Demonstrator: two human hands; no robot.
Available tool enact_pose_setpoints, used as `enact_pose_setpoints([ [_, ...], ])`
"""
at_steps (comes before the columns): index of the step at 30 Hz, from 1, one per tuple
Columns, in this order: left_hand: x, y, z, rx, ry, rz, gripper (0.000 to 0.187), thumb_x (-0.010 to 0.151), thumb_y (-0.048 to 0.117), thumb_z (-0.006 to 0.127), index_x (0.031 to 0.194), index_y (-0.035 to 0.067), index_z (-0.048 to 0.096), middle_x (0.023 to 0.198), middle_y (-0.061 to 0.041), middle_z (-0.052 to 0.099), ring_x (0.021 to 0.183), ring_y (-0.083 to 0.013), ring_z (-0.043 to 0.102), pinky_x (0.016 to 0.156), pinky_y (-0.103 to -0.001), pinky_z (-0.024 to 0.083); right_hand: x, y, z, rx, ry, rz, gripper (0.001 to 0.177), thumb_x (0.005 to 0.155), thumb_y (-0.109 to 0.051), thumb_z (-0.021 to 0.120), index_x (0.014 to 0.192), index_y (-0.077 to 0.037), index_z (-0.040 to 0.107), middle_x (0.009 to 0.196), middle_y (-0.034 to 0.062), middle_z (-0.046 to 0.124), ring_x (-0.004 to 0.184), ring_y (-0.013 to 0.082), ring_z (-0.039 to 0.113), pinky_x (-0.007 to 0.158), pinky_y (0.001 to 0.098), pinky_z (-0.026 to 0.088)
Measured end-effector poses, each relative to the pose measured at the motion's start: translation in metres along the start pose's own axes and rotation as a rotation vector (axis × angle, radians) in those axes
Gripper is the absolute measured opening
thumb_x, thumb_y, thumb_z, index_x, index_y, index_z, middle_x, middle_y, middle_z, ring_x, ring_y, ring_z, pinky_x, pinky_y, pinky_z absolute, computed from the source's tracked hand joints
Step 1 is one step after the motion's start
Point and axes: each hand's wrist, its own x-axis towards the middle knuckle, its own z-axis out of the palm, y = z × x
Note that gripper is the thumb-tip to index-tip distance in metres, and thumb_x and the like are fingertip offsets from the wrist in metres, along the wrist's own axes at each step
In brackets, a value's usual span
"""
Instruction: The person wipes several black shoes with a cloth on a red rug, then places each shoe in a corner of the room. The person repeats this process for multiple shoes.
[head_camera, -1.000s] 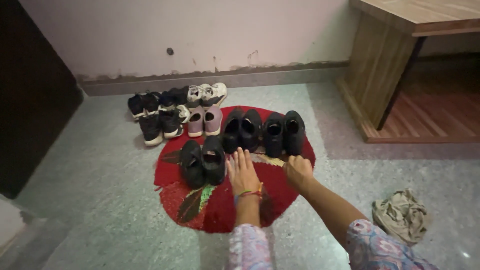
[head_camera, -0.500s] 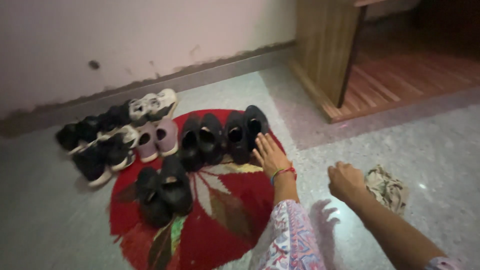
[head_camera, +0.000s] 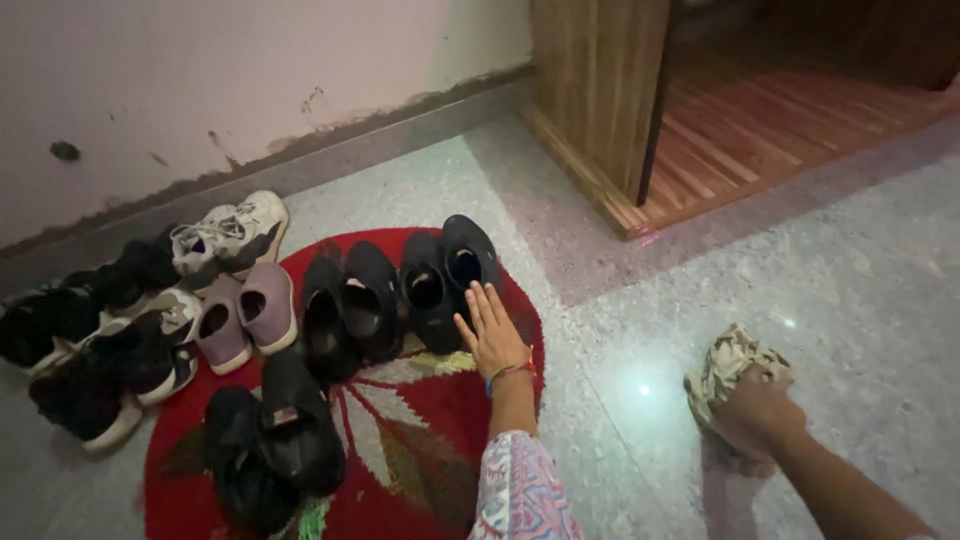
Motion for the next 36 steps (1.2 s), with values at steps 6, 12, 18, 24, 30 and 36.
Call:
enact_pose_setpoints([
  [6, 0.012, -0.002, 0.026, 0.128, 0.172, 0.051, 0.108, 0.076, 0.021, 0.080, 0.162, 0.010, 0.016, 0.171, -0.008, 0.010, 0.158, -0.0217, 0.010, 0.125, -0.052, 0.008, 0.019, -0.057, 0.002, 0.014, -0.013, -0.045, 0.070, 0.088, -0.052, 0.062, 0.140, -0.006, 0.050, 0.125, 0.0241, 0.072, 0.114, 0.0398, 0.072, 0.098, 0.0496, 0.057],
  [12, 0.027, -0.001, 0.035, -0.106, -0.042, -0.030, 0.114, 0.073, 0.031, 0.084, 0.161, 0.007, 0.015, 0.170, -0.011, 0.011, 0.157, -0.0241, 0.011, 0.126, -0.050, 0.009, 0.018, -0.088, 0.011, -0.220, 0.028, -0.400, 0.033, 0.095, -0.033, 0.055, 0.120, -0.013, 0.062, 0.102, 0.0141, 0.076, 0.094, 0.0333, 0.076, 0.080, 0.0491, 0.059],
  [18, 0.072, -0.009, 0.054, 0.073, 0.139, -0.012, 0.057, 0.096, 0.023, 0.063, 0.149, 0.008, 0.049, 0.129, -0.005, 0.058, 0.125, -0.0221, 0.050, 0.106, -0.041, 0.038, 0.003, -0.085, 0.013, -0.106, 0.134, -0.412, 0.024, 0.089, -0.033, 0.063, 0.107, -0.018, 0.067, 0.108, 0.0134, 0.066, 0.091, 0.0350, 0.072, 0.077, 0.0484, 0.058],
  [24, 0.097, -0.024, 0.058, 0.191, 0.064, 0.039, 0.024, 0.099, 0.019, 0.052, 0.108, 0.017, 0.074, 0.108, -0.001, 0.068, 0.110, -0.0211, 0.057, 0.089, -0.038, 0.044, -0.006, -0.079, 0.004, -0.170, 0.168, -0.518, 0.031, 0.078, -0.024, 0.071, 0.109, -0.023, 0.070, 0.116, 0.0123, 0.059, 0.093, 0.0337, 0.069, 0.074, 0.0469, 0.060],
  [30, 0.081, -0.006, 0.036, 0.155, 0.022, 0.195, 0.022, 0.093, 0.018, 0.058, 0.096, 0.018, 0.080, 0.111, -0.003, 0.067, 0.111, -0.0230, 0.057, 0.087, -0.038, 0.047, -0.004, -0.090, 0.000, -0.318, 0.005, -0.354, 0.021, 0.096, -0.027, 0.057, 0.114, -0.022, 0.067, 0.099, 0.0048, 0.074, 0.091, 0.0247, 0.076, 0.075, 0.0413, 0.061],
  [36, 0.074, 0.014, 0.016, -0.058, 0.121, 0.361, 0.019, 0.092, 0.017, 0.062, 0.091, 0.017, 0.080, 0.107, -0.005, 0.066, 0.110, -0.0267, 0.057, 0.088, -0.041, 0.048, -0.020, -0.129, -0.033, 0.114, 0.176, -0.277, 0.028, 0.090, -0.031, 0.059, 0.112, -0.015, 0.066, 0.102, 0.0118, 0.074, 0.096, 0.0350, 0.071, 0.081, 0.0501, 0.057],
])
